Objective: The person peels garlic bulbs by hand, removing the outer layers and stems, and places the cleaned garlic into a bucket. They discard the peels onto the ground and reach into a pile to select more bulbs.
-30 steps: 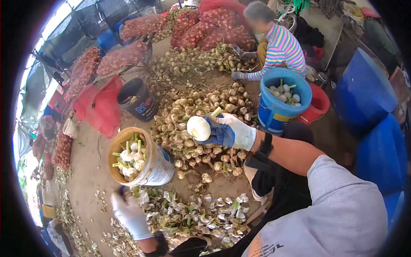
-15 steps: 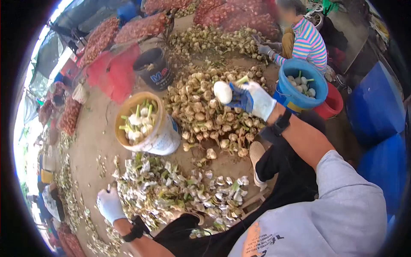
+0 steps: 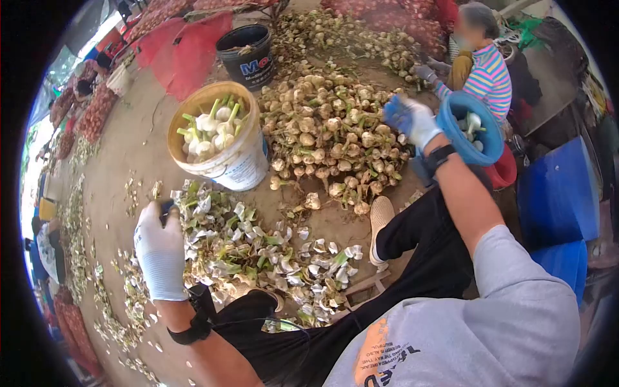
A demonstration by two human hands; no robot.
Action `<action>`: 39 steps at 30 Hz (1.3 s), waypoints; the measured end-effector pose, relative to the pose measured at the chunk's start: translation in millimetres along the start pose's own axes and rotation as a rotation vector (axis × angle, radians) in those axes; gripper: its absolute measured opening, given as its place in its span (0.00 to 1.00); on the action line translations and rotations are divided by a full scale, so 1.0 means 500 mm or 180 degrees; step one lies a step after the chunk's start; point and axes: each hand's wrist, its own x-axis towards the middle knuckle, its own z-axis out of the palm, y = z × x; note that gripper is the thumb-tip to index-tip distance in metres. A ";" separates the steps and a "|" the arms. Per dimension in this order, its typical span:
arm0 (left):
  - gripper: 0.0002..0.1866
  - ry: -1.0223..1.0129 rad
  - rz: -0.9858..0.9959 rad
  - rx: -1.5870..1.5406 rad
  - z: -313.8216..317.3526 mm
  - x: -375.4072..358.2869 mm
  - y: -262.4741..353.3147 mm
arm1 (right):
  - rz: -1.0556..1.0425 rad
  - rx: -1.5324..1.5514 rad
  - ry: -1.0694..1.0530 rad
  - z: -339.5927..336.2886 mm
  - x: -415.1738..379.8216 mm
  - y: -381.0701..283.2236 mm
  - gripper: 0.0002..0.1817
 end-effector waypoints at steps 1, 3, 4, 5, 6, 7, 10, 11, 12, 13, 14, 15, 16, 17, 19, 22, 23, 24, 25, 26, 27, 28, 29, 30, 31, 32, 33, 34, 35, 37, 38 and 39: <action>0.09 -0.0007 -0.0034 0.0023 -0.004 0.000 0.015 | 0.0070 -0.0720 -0.0210 0.040 0.005 0.061 0.19; 0.09 -0.0222 -0.0309 -0.0117 -0.011 0.000 0.046 | 0.0418 -0.1842 -0.0467 0.140 -0.019 0.176 0.20; 0.07 -0.0445 -0.0687 -0.0238 -0.015 0.001 0.060 | 0.0672 -0.2792 -0.0867 0.183 -0.024 0.215 0.22; 0.07 -0.0463 -0.0745 -0.0217 -0.011 -0.003 0.057 | 0.0921 -0.3744 -0.1283 0.220 -0.029 0.251 0.25; 0.06 -0.0366 -0.0646 -0.0225 -0.003 -0.009 0.048 | 0.0672 -0.4497 -0.1566 0.237 -0.024 0.318 0.28; 0.06 -0.0276 -0.0556 -0.0233 0.004 -0.013 0.038 | 0.0396 -0.5241 -0.1866 0.239 -0.016 0.399 0.32; 0.06 -0.0474 -0.0734 -0.0044 0.011 -0.026 0.016 | 0.0820 -0.5982 -0.2400 0.252 -0.036 0.547 0.35; 0.06 -0.0524 -0.0723 0.0149 0.013 -0.032 0.013 | 0.0812 -0.6052 -0.2532 0.253 -0.046 0.581 0.36; 0.07 -0.0463 -0.0561 0.0206 0.018 -0.040 0.011 | 0.0812 -0.6052 -0.2547 0.250 -0.054 0.608 0.36; 0.07 -0.0649 -0.0734 0.0070 0.017 -0.043 0.017 | 0.0817 -0.6048 -0.2556 0.257 -0.070 0.617 0.36; 0.07 -0.0749 -0.0675 0.0065 0.023 -0.049 0.016 | 0.0991 -0.5900 -0.2277 0.266 -0.085 0.622 0.36; 0.07 -0.0818 -0.0616 0.0062 0.031 -0.051 0.014 | 0.0979 -0.5907 -0.2288 0.271 -0.078 0.629 0.36; 0.07 -0.0838 -0.0432 0.0088 0.041 -0.053 0.010 | 0.1135 -0.6012 -0.2211 0.281 -0.071 0.636 0.36; 0.06 -0.0868 -0.0244 0.0127 0.051 -0.059 0.008 | 0.1297 -0.6098 -0.2139 0.291 -0.070 0.644 0.35; 0.07 -0.1126 0.0101 0.0256 0.069 -0.070 0.013 | 0.1055 -0.5391 -0.2334 0.269 -0.047 0.663 0.34; 0.10 -0.1849 0.0368 0.0223 0.084 -0.079 0.039 | 0.1658 -0.3639 -0.1798 0.307 -0.037 0.625 0.37; 0.11 -0.1986 0.0496 0.0178 0.093 -0.083 0.047 | 0.1615 -0.3602 -0.1796 0.331 -0.043 0.597 0.37; 0.11 -0.1974 0.0591 0.0081 0.107 -0.088 0.053 | 0.1706 -0.3144 -0.2228 0.352 -0.045 0.564 0.34; 0.12 -0.1950 0.0699 -0.0018 0.119 -0.088 0.063 | 0.1759 -0.2679 -0.2644 0.374 -0.045 0.524 0.32; 0.13 -0.2015 0.0716 -0.0049 0.121 -0.081 0.079 | 0.1585 -0.2471 -0.2881 0.398 -0.052 0.477 0.31; 0.13 -0.1980 0.0773 -0.0009 0.123 -0.077 0.092 | 0.1412 -0.2269 -0.3120 0.425 -0.069 0.420 0.29; 0.14 -0.1933 0.0806 -0.0116 0.126 -0.073 0.102 | 0.1501 -0.2185 -0.3209 0.456 -0.098 0.344 0.29; 0.14 -0.1883 0.0837 -0.0233 0.131 -0.069 0.111 | 0.1430 -0.2178 -0.3191 0.472 -0.111 0.293 0.29; 0.15 -0.1596 0.0907 -0.0354 0.139 -0.069 0.114 | 0.1236 -0.2295 -0.3636 0.480 -0.119 0.253 0.34; 0.15 -0.1568 0.0946 -0.0365 0.136 -0.065 0.123 | 0.1053 -0.2422 -0.4073 0.485 -0.132 0.210 0.39; 0.15 -0.1451 0.0992 -0.0473 0.135 -0.062 0.132 | 0.1022 -0.2450 -0.4044 0.488 -0.148 0.168 0.39; 0.15 -0.1341 0.1037 -0.0577 0.134 -0.060 0.141 | 0.0475 -0.2918 -0.4132 0.495 -0.169 0.125 0.40; 0.15 -0.1040 0.1244 -0.0757 0.135 -0.061 0.148 | -0.0081 -0.3363 -0.4189 0.498 -0.186 0.092 0.41; 0.15 -0.1040 0.1284 -0.0752 0.136 -0.062 0.156 | -0.0103 -0.3357 -0.4153 0.496 -0.201 0.069 0.41; 0.16 -0.0738 0.1368 -0.0698 0.139 -0.063 0.177 | -0.0672 -0.3357 -0.3766 0.483 -0.228 0.041 0.40; 0.15 -0.0630 0.1356 -0.0691 0.136 -0.062 0.186 | -0.1097 -0.3332 -0.3626 0.475 -0.239 0.038 0.39; 0.15 -0.0615 0.1373 -0.0676 0.135 -0.060 0.192 | -0.1125 -0.3326 -0.3619 0.467 -0.245 0.038 0.39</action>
